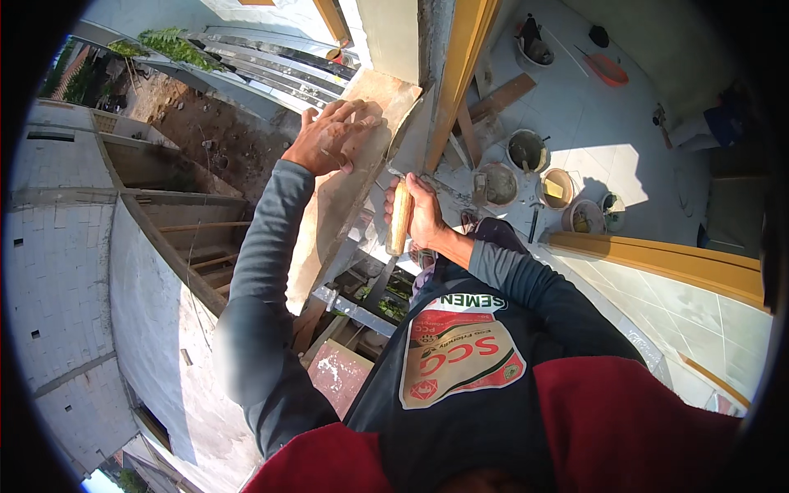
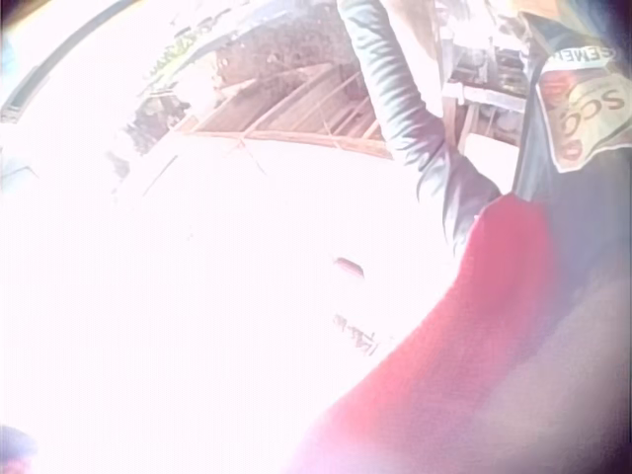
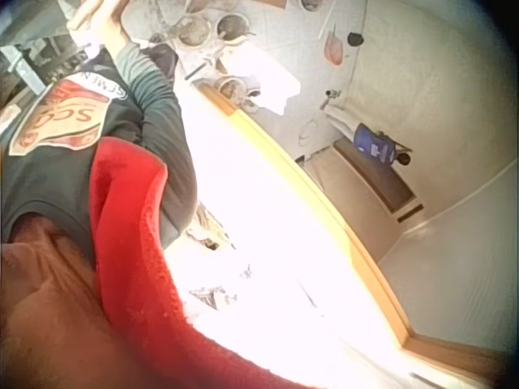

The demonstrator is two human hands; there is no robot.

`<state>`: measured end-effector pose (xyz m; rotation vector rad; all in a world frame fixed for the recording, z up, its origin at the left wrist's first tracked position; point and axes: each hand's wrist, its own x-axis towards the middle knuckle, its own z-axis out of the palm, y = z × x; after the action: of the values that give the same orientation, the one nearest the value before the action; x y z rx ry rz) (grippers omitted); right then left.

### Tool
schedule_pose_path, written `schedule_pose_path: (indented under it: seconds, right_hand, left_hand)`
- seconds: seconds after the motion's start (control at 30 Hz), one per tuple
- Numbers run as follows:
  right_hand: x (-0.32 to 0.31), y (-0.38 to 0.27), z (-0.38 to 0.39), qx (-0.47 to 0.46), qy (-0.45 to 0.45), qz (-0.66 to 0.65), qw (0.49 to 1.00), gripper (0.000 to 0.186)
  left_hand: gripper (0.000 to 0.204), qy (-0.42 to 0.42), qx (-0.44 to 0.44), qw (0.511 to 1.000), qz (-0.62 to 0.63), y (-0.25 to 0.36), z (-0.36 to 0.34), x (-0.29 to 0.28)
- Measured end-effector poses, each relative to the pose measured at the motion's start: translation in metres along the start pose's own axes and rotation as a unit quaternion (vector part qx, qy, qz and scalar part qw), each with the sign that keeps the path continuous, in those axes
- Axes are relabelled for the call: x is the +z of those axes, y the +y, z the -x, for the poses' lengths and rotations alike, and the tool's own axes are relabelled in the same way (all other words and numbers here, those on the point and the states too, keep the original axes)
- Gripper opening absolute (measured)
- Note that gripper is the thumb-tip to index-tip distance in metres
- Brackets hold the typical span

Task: The person applies mortar to the side of a window frame using a trowel and a hawk, then uses a wooden board to level and shape the mortar along the corner.

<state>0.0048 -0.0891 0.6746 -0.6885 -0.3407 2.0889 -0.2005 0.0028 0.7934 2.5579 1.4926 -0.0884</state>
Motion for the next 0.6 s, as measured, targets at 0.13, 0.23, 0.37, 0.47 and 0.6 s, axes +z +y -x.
schedule_pose_path:
  seconds: [0.13,0.23,0.37,0.47,0.6]
  right_hand:
    - [0.012,0.000,0.018,-0.005,0.006,0.008,1.000,0.037]
    - [0.016,-0.011,0.043,0.024,-0.044,-0.003,0.999,0.038]
    - [-0.006,-0.028,0.050,0.039,-0.017,-0.016,0.999,0.040]
    - [-0.030,-0.034,0.021,0.070,-0.008,-0.087,0.994,0.037]
    - [-0.028,-0.037,-0.005,0.080,-0.044,-0.103,0.990,0.035]
  left_hand:
    - [0.100,-0.003,0.001,1.000,0.012,-0.008,0.001,0.006]
    - [0.099,0.025,0.016,1.000,-0.001,-0.011,0.005,0.009]
    - [0.099,0.028,0.025,0.999,0.014,-0.010,0.001,0.007]
    - [0.099,0.020,0.023,0.999,0.026,-0.006,0.002,0.001]
    - [0.097,-0.004,0.003,1.000,0.008,-0.001,0.001,-0.005]
